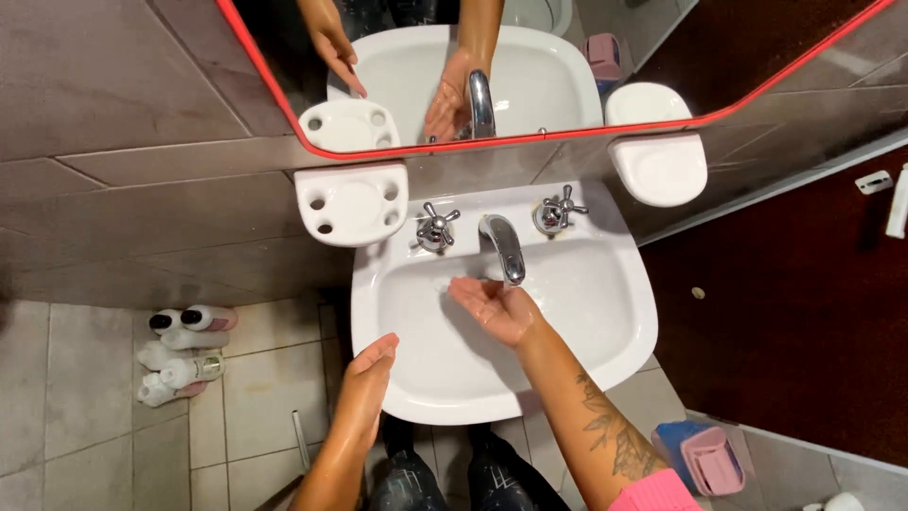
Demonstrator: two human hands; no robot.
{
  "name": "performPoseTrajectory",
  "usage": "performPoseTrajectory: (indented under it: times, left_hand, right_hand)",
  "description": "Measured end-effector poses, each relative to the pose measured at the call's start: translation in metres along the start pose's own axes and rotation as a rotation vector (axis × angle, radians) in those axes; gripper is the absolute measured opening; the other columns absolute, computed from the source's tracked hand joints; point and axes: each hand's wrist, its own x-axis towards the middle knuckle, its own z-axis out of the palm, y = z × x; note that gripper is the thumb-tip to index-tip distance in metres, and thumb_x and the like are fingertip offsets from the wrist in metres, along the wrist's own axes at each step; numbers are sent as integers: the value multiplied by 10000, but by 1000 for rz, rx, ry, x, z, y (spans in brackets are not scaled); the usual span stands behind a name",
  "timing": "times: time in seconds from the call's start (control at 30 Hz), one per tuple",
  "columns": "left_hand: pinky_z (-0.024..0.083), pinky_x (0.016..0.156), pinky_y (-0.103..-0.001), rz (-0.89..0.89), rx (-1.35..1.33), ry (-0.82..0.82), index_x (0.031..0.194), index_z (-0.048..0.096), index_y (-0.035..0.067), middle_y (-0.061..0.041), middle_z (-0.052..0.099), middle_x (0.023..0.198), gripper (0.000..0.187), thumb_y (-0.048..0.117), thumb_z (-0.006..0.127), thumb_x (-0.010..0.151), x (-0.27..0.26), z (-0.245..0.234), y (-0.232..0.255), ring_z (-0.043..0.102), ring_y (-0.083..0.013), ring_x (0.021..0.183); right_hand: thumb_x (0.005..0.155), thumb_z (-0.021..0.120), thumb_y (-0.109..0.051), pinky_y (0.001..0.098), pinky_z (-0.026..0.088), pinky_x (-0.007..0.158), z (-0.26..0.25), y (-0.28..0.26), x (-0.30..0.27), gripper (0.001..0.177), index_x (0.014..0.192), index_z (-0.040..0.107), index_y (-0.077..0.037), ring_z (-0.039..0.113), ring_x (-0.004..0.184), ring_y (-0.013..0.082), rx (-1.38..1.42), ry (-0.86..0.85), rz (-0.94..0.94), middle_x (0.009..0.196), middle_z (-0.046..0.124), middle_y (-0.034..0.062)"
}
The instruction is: Washing hands and rinsing a sink strainer in a bathroom sink using soap and water
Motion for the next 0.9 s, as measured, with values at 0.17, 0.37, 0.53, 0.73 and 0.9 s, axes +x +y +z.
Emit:
performPoseTrajectory:
  times: [0.17, 0.37, 0.53, 0.73, 0.9]
  left_hand:
    - [281, 1254, -311, -87, -52, -65, 1504, 526, 66, -75, 528, 1579, 585, 194, 546, 934, 22, 66, -22, 446, -175, 1491]
    - [281, 1237, -473, -173, -318, -149, 1530, 430, 12, -172, 557, 1492, 466, 179, 422, 1095, 145, 143, -98, 491, -327, 1422]
    - [400, 1094, -465, -148, -482, -113, 1355, 543, 6, -172, 641, 1302, 369, 193, 519, 1038, 203, 181, -118, 594, -312, 1231]
    - [530, 797, -414, -159, -750, -157, 1034, 669, 57, -157, 691, 929, 161, 194, 632, 957, 220, 212, -109, 679, -301, 892]
    - [501, 712, -377, -178, -817, -284, 969, 639, 112, -143, 628, 844, 89, 194, 608, 957, 189, 230, -73, 625, -306, 833]
  right_hand:
    - [1006, 362, -51, 528, 415, 1191, -27, -56, -38, 562, 1540, 328, 121, 421, 1466, 438, 407, -66, -501, 1604, 417, 270]
    - [995, 506, -131, 560, 573, 1025, -57, -22, -7, 313, 1168, 622, 102, 680, 1127, 444, 65, -15, -57, 1141, 710, 270]
    - [944, 545, -160, 521, 628, 974, -62, -15, 62, 297, 1113, 648, 60, 735, 1045, 401, 59, -7, 42, 1072, 738, 251]
    - [972, 465, -132, 442, 602, 1022, 25, -49, -35, 303, 1171, 638, 17, 717, 1065, 291, 87, -66, -178, 1076, 709, 149]
    - [961, 526, -169, 392, 575, 1014, -68, -56, 23, 352, 1211, 675, 29, 722, 1047, 256, -126, 30, -204, 1072, 739, 132]
